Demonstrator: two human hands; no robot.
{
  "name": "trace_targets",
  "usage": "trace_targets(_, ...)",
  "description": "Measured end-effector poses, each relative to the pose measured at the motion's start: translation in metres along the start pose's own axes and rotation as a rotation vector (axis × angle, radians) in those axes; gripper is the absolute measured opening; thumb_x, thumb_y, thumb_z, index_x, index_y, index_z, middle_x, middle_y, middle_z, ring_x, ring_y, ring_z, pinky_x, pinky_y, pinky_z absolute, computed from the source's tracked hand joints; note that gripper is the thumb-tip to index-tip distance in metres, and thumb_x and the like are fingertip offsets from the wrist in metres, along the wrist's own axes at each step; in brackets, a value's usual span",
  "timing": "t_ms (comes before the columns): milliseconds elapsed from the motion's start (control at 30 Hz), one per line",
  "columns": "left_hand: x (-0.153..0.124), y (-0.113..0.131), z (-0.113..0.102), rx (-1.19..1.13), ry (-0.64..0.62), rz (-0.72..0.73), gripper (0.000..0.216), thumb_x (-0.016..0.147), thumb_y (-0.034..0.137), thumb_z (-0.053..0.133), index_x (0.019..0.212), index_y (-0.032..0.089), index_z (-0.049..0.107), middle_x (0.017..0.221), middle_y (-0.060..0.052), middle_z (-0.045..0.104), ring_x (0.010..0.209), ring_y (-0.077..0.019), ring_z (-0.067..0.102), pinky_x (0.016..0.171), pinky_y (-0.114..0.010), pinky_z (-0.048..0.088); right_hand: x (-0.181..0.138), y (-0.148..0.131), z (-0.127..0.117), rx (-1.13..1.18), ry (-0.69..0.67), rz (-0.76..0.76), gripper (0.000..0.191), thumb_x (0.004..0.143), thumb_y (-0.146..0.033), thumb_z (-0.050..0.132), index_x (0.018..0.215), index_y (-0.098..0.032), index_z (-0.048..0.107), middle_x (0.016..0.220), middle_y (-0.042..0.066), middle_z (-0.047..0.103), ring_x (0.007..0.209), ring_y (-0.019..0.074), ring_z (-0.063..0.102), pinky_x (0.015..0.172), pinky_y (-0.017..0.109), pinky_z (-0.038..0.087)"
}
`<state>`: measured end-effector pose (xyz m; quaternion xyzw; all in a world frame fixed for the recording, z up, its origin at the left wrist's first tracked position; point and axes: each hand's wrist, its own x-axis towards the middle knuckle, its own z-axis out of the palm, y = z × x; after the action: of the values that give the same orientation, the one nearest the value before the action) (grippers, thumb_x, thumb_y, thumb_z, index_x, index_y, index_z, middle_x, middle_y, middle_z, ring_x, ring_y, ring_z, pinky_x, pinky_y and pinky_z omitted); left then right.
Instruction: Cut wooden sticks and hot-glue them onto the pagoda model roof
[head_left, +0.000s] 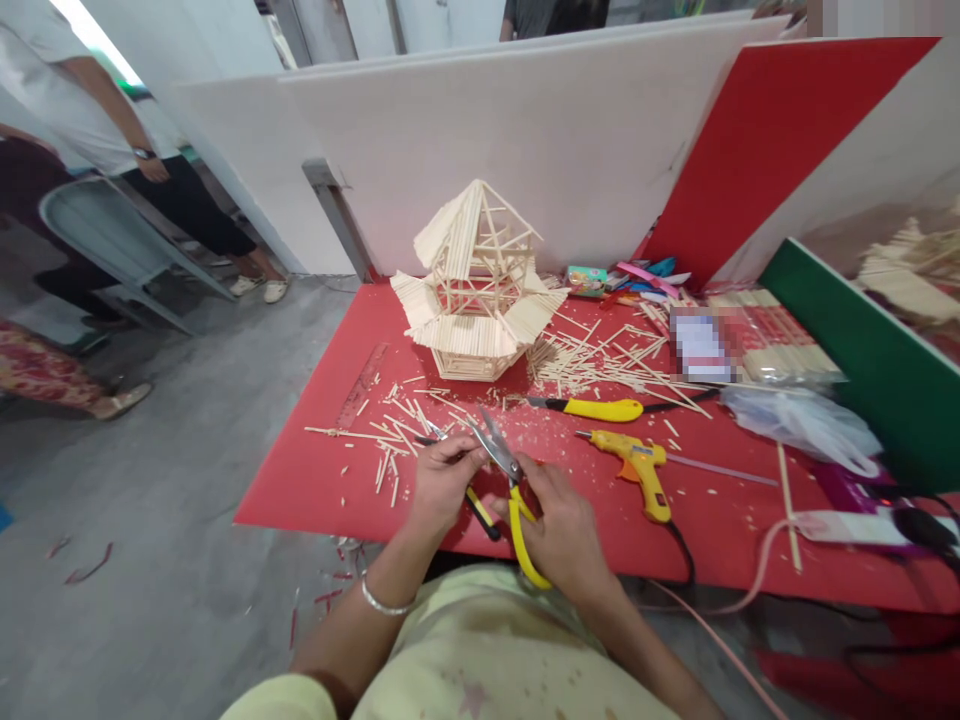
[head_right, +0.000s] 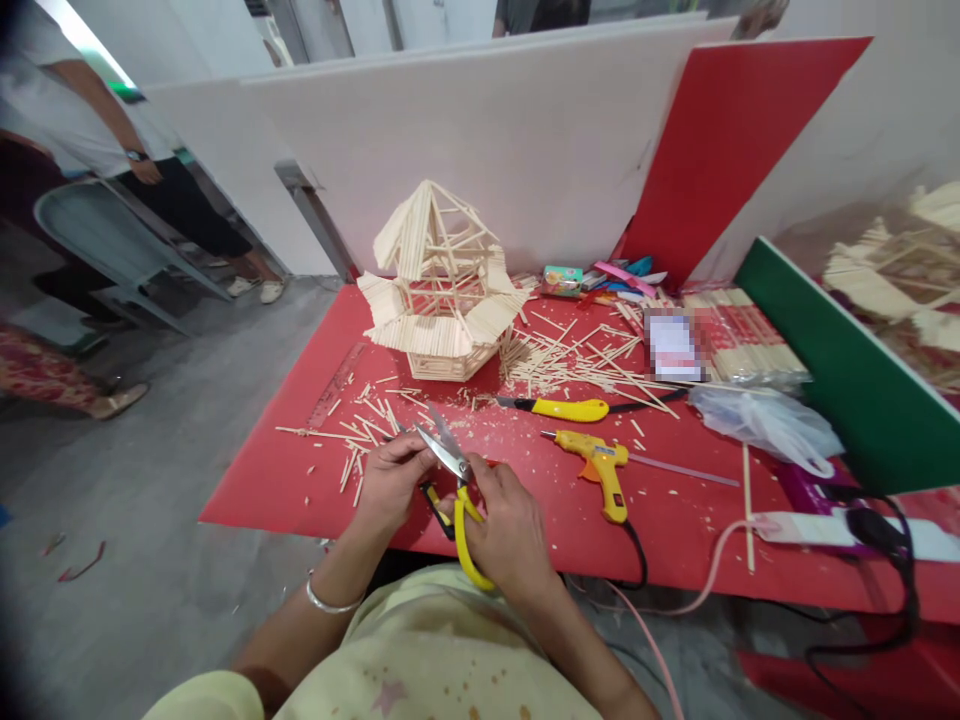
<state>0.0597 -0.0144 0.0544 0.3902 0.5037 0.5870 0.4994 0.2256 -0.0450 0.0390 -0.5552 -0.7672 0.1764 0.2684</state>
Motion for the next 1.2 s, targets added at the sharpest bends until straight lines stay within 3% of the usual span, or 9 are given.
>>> trace_targets(167,0.0,0.002,-0.007,0.148,-0.046,0.112,0.011,0.076,0.026,0.074,0.067,0.02,0.075,0.067,-0.002,0.064,0.063,-0.0138,0.056,0.062,-0.025,0.046,-0.001,-0.001,-0.002,0.029,-0.044,0.0,0.056,0.091,-0.054,0.054,0.137,-0.022,0.05,0.103,0.009,0.065,0.092,0.0232,0.064,0.075,0.031,0.05)
trace_targets(333,-0.001,0.001,-0.011,0.181,-0.063,0.135,0.012,0.078,0.022,0.072,0.067,0.019,0.073,0.067,-0.001,0.063,0.063,-0.0137,0.056,0.062,-0.024,0.045,-0.002,-0.001,-0.003,0.071,-0.066,0.019,0.053,0.091,-0.051,0.055,0.135,-0.02,0.053,0.104,0.01,0.066,0.092,0.023,0.066,0.078,0.032,0.051)
trace_targets(533,-0.001,-0.006,-0.015,0.154,-0.078,0.051,0.009,0.077,0.024,0.074,0.07,0.018,0.075,0.065,-0.001,0.065,0.062,-0.013,0.055,0.061,-0.024,0.044,-0.005,0.007,0.007,0.093,0.006,-0.013,0.052,0.089,-0.05,0.059,0.131,-0.02,0.057,0.106,0.012,0.07,0.095,0.0247,0.067,0.081,0.034,0.052)
trace_targets(700,-0.002,-0.007,-0.01,0.064,-0.035,-0.036,0.01,0.072,0.027,0.079,0.077,0.018,0.078,0.068,-0.002,0.069,0.062,-0.012,0.057,0.062,-0.023,0.046,-0.008,0.013,0.014,0.169,-0.027,-0.01,0.039,0.093,-0.037,0.055,0.128,-0.022,0.059,0.098,0.006,0.074,0.084,0.0184,0.069,0.074,0.027,0.051)
trace_targets(800,-0.003,-0.005,-0.008,0.011,-0.003,-0.027,0.012,0.072,0.028,0.08,0.076,0.017,0.078,0.067,-0.001,0.069,0.061,-0.0108,0.056,0.062,-0.023,0.047,-0.005,0.013,0.012,0.095,-0.026,0.018,0.045,0.091,-0.043,0.058,0.131,-0.024,0.056,0.109,0.006,0.071,0.09,0.0195,0.068,0.078,0.029,0.05)
trace_targets(933,-0.001,-0.006,-0.007,-0.026,0.015,-0.026,0.014,0.069,0.028,0.081,0.068,0.015,0.074,0.058,0.001,0.062,0.053,-0.0078,0.05,0.054,-0.02,0.043,-0.002,0.009,0.004,-0.046,-0.05,0.005,0.054,0.089,-0.05,0.059,0.136,-0.024,0.051,0.112,0.008,0.066,0.098,0.0237,0.064,0.079,0.032,0.048)
trace_targets(1200,-0.002,-0.01,-0.006,-0.039,0.055,-0.103,0.02,0.065,0.032,0.083,0.071,0.014,0.074,0.059,0.001,0.064,0.043,-0.008,0.051,0.043,-0.02,0.043,-0.004,0.007,0.007,-0.04,-0.048,0.016,0.046,0.091,-0.041,0.057,0.135,-0.026,0.051,0.105,0.005,0.067,0.09,0.0206,0.065,0.072,0.029,0.045)
